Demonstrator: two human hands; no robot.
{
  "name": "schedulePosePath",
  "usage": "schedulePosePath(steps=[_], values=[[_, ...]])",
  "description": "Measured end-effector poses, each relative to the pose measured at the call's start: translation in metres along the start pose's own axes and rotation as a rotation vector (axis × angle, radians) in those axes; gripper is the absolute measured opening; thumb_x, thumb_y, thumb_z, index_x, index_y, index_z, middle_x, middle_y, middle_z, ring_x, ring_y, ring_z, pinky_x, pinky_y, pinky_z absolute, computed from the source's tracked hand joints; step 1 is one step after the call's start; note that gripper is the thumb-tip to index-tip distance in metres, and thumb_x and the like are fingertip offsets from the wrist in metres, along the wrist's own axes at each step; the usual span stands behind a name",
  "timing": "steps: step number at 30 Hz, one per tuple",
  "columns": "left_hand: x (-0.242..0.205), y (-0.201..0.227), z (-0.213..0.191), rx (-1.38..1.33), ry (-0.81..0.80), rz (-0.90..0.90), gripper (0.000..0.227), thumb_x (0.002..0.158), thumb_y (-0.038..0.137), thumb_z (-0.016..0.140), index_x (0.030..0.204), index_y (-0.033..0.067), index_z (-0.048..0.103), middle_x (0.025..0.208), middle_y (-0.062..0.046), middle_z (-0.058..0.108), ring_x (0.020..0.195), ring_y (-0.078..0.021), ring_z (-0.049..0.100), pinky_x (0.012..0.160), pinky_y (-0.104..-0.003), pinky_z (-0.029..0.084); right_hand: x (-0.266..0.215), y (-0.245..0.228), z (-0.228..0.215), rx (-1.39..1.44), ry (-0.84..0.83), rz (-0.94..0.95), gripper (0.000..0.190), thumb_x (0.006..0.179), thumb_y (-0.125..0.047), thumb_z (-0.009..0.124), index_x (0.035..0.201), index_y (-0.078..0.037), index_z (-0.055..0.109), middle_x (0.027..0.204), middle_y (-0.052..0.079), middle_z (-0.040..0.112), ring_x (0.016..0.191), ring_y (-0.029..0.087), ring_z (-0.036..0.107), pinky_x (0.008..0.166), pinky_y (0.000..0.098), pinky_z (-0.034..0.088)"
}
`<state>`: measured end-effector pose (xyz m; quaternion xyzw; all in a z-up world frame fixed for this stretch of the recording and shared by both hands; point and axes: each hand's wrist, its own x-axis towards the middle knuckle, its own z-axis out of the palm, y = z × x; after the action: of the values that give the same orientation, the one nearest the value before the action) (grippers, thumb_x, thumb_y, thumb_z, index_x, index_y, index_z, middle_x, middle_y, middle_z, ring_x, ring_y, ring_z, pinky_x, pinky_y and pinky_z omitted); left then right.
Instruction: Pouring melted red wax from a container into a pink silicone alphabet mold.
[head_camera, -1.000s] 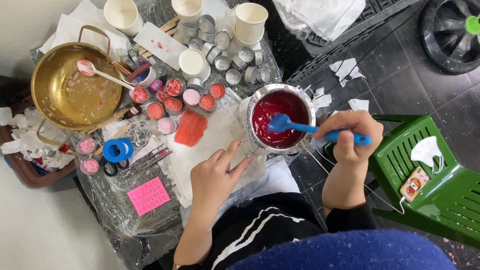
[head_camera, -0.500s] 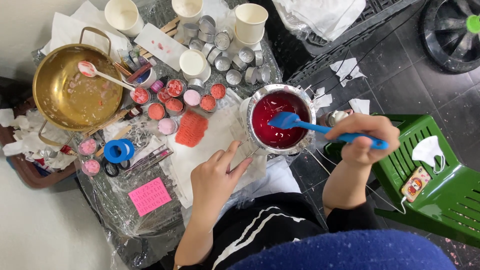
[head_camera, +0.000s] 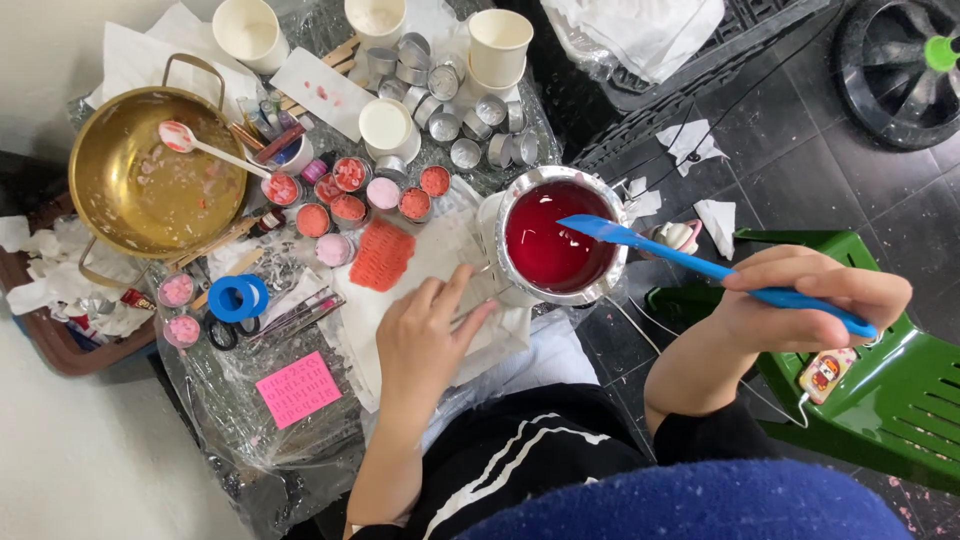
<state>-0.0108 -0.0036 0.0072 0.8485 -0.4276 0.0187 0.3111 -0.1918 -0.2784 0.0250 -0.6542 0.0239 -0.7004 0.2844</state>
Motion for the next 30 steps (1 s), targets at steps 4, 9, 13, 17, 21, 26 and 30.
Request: schedulePosePath(steps=[4, 9, 13, 17, 21, 26, 30], values=[[0.007, -0.009, -0.001, 0.015, 0.026, 0.058, 0.051, 0.086, 0.042, 0.079, 0.129, 0.0167, 0.071, 0.096, -0.003, 0.060, 0.089, -0.0222, 0.061, 0.078, -0.039, 0.046, 0.002, -0.002, 0.004, -0.036, 0.049, -0.036, 0.058, 0.103, -0.059, 0.043, 0.095, -0.002, 0.037, 0.053, 0.013, 0.056, 0.041, 0.022, 0.056, 0.034, 0.0286, 0.044], [0.011, -0.012, -0.001, 0.135, 0.075, 0.106, 0.051, 0.088, 0.044, 0.077, 0.131, 0.0184, 0.069, 0.121, 0.001, 0.062, 0.115, -0.0215, 0.055, 0.098, -0.047, 0.036, -0.024, -0.001, 0.002, -0.160, -0.032, 0.118, 0.065, 0.100, -0.063, 0.050, 0.098, 0.002, 0.045, 0.060, 0.018, 0.057, 0.041, 0.022, 0.054, 0.038, 0.0247, 0.035], [0.012, -0.016, 0.005, 0.143, 0.089, 0.094, 0.053, 0.089, 0.045, 0.078, 0.135, 0.0191, 0.067, 0.128, 0.001, 0.061, 0.121, -0.0219, 0.054, 0.102, -0.050, 0.035, -0.030, -0.003, 0.005, -0.074, 0.096, 0.097, 0.058, 0.101, -0.060, 0.055, 0.100, -0.003, 0.046, 0.061, 0.011, 0.055, 0.044, 0.025, 0.062, 0.039, 0.0271, 0.043], [0.002, -0.013, 0.005, 0.097, 0.185, 0.080, 0.070, 0.089, 0.046, 0.080, 0.149, 0.0193, 0.056, 0.155, -0.013, 0.045, 0.136, -0.0296, 0.048, 0.112, -0.052, 0.031, -0.039, -0.002, 0.004, -0.074, -0.043, 0.231, 0.060, 0.108, -0.060, 0.049, 0.113, -0.001, 0.051, 0.064, 0.019, 0.063, 0.042, 0.019, 0.055, 0.040, 0.0230, 0.033], [-0.028, -0.020, -0.003, 0.059, 0.271, 0.028, 0.085, 0.086, 0.050, 0.082, 0.156, 0.0169, 0.046, 0.162, -0.019, 0.034, 0.144, -0.0380, 0.041, 0.115, -0.055, 0.029, -0.050, -0.005, -0.002, -0.066, 0.165, 0.400, 0.059, 0.111, -0.061, 0.044, 0.114, -0.003, 0.052, 0.059, 0.016, 0.055, 0.043, 0.019, 0.052, 0.037, 0.0251, 0.034], [-0.093, -0.070, -0.018, 0.115, 0.366, -0.244, 0.078, 0.091, 0.043, 0.079, 0.155, 0.0131, 0.046, 0.161, -0.018, 0.039, 0.144, -0.0395, 0.041, 0.115, -0.055, 0.032, -0.051, -0.007, -0.010, -0.045, 0.162, 0.421, 0.067, 0.109, -0.066, 0.038, 0.117, -0.001, 0.052, 0.064, 0.017, 0.061, 0.043, 0.019, 0.053, 0.037, 0.0260, 0.037], [-0.161, -0.126, -0.027, 0.371, 0.321, -0.680, 0.058, 0.097, 0.037, 0.073, 0.148, 0.0143, 0.057, 0.141, -0.014, 0.058, 0.131, -0.0370, 0.053, 0.107, -0.056, 0.039, -0.059, 0.003, -0.024, 0.035, 0.114, 0.476, 0.068, 0.112, -0.065, 0.038, 0.114, 0.001, 0.053, 0.073, 0.018, 0.062, 0.049, 0.024, 0.056, 0.042, 0.0302, 0.041]])
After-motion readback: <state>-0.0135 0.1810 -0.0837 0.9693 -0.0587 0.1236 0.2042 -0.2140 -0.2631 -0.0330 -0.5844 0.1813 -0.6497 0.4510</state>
